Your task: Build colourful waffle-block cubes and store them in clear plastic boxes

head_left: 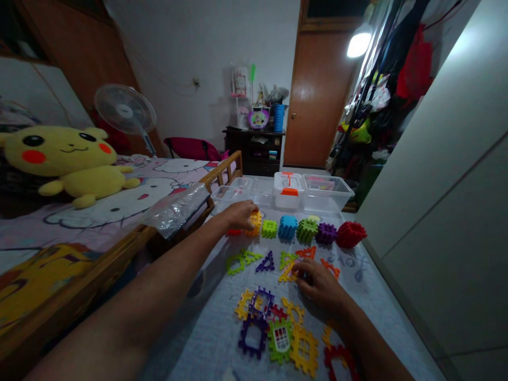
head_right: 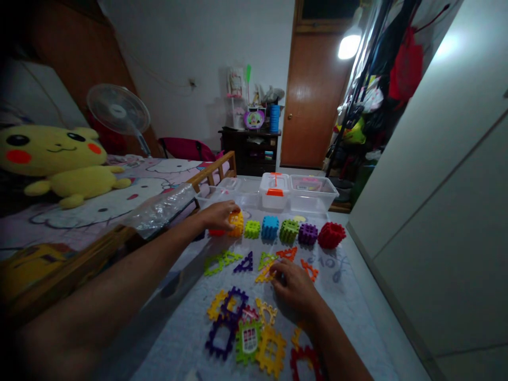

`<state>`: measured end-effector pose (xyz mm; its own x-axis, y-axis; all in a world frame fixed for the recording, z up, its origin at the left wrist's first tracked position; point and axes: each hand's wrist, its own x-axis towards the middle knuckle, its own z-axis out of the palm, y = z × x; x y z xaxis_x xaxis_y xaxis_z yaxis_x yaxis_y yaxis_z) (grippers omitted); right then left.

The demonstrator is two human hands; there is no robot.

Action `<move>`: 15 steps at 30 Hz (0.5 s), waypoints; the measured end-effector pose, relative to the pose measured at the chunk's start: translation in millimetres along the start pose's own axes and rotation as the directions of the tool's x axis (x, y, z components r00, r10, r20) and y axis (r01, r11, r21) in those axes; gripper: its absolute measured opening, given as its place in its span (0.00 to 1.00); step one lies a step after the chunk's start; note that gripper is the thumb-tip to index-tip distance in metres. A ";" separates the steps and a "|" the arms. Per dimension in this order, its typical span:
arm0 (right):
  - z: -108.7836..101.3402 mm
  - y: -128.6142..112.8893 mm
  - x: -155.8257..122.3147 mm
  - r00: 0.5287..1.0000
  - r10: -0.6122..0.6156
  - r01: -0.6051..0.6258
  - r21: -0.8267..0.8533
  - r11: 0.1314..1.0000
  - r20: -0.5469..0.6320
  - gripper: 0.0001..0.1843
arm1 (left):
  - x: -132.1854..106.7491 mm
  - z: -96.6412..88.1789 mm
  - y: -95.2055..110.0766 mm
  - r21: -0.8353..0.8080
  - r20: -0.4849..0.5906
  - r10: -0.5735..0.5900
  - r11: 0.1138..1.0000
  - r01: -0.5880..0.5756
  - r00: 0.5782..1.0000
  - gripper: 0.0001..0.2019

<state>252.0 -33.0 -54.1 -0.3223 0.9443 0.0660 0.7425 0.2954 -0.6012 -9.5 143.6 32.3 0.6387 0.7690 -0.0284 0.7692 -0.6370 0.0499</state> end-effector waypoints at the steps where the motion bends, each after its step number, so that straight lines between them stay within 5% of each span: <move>1: 0.1 0.2 0.2 1.000 0.000 0.000 -0.001 1.000 0.000 0.14 | 3.1 1.2 -1.6 0.005 0.018 -0.004 1.000 0.004 1.000 0.26; 15: -0.6 -2.8 0.2 1.000 0.027 -0.027 -0.007 1.000 -0.002 0.14 | 17.1 17.3 -17.1 -0.056 0.151 -0.023 0.998 0.032 0.988 0.40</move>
<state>250.2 -33.5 -52.0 -0.3007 0.9524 0.0511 0.7550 0.2704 -0.5974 -11.4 166.7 13.7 0.6167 0.7664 -0.1798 0.7867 -0.6085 0.1045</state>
